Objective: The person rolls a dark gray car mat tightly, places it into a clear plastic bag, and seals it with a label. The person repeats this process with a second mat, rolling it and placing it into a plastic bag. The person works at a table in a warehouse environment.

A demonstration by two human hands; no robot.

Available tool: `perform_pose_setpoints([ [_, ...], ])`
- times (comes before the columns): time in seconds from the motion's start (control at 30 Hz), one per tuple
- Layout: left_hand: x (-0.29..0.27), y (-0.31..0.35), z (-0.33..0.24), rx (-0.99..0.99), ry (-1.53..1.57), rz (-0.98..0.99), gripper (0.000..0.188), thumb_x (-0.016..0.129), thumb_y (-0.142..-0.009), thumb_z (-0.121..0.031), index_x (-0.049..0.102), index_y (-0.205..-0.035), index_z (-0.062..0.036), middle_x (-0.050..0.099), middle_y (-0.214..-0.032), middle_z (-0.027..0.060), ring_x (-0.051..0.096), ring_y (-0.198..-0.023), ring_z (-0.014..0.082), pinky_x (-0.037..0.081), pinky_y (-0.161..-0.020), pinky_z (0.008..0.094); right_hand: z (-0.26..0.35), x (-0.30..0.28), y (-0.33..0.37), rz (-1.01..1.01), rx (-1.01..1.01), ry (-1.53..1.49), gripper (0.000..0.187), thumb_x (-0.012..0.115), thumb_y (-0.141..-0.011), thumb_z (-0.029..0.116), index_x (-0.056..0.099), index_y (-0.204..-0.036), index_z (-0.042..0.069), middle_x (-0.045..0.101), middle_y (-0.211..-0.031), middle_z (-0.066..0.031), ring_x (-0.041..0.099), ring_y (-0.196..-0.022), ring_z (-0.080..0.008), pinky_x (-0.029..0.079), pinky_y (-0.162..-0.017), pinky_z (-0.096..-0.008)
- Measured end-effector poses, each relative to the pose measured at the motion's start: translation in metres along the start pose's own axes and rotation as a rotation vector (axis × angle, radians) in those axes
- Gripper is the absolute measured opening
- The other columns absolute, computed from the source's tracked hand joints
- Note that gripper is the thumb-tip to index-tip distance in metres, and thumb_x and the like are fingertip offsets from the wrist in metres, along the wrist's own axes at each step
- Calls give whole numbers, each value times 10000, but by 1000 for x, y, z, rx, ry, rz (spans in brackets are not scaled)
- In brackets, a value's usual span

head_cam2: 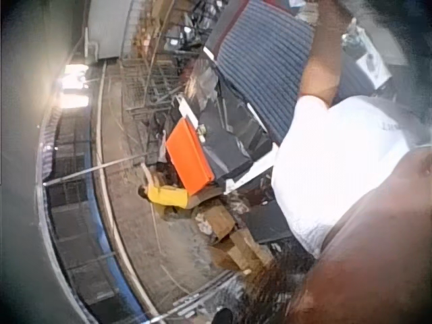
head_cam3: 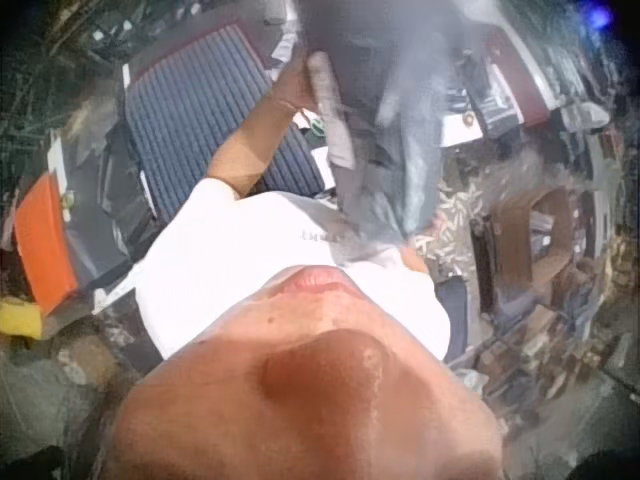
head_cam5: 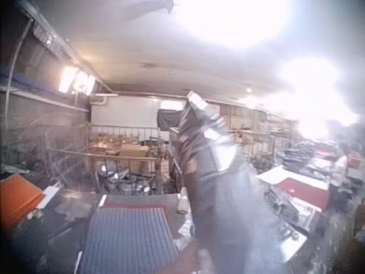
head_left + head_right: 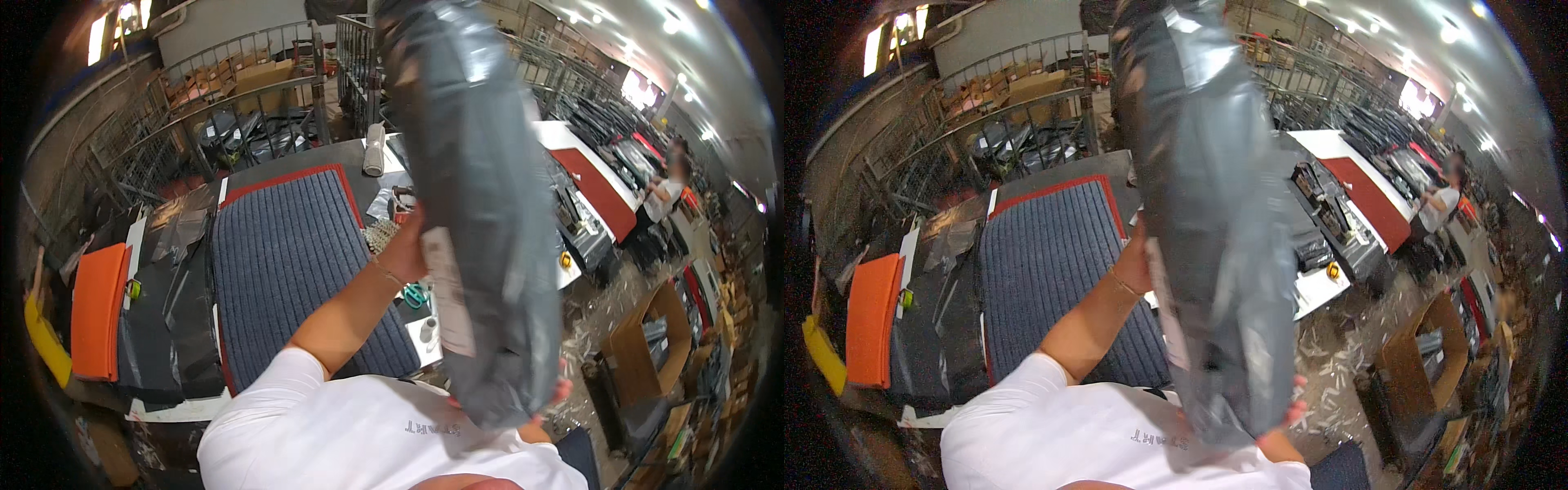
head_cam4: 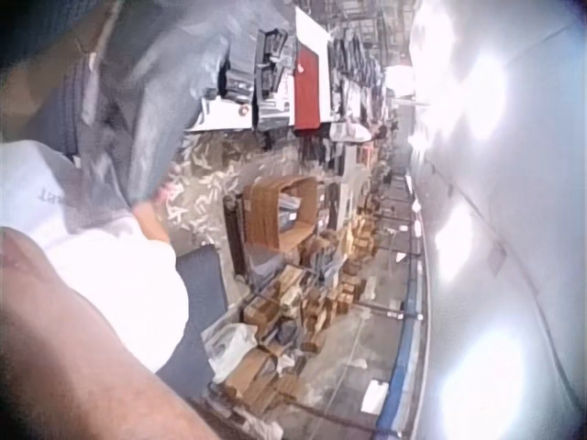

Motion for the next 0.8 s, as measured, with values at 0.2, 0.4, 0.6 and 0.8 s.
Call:
perform_pose_setpoints([
  [0.2, 125, -76, -19, 473, -948, 333, 637, 340, -1101, -468, 263, -1599, -79, 249, -1634, 149, 207, -1512, 298, 232, -1225, 467, -145, 73, -91, -162, 42, 45, 898, 591, -954, 585, 278, -1571, 13, 172, -1570, -394, 164, -1457, -529, 202, -1134, -675],
  [0.4, 41, -23, 14, 186, -1412, 242, 697, 539, -1065, -384, 217, -1657, -206, -67, -1721, 123, 26, -1591, 346, 177, -1257, 494, -291, 272, -249, -267, 200, -43, 938, 595, -952, 584, 236, -1602, 12, 60, -1631, -385, 39, -1521, -541, 111, -1186, -696],
  [0.6, -188, 148, 106, -432, -1975, -405, 666, 649, -967, -438, 453, -1539, -160, 169, -1668, 245, 174, -1539, 444, 238, -1229, 565, -271, 426, -372, 86, 154, 330, 503, 597, -961, 351, 574, -1444, 213, 699, -1209, -157, 704, -995, -368, 564, -834, -526],
  [0.8, -180, 296, 138, -1068, -2335, -481, 1294, 843, -693, -641, 71, -1668, -285, -43, -1723, 177, -14, -1583, 402, 60, -1213, 694, -4, 385, -122, 766, -428, -897, 487, 726, -831, 57, 682, -1304, 163, 676, -1330, -95, 619, -1229, -335, 520, -1023, -440],
])
Point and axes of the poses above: each hand's wrist, its own y-axis away from the middle knuckle, its own x-axis out of the palm, z = x × y, the point moved 2 cm from there along -y, towards the middle knuckle
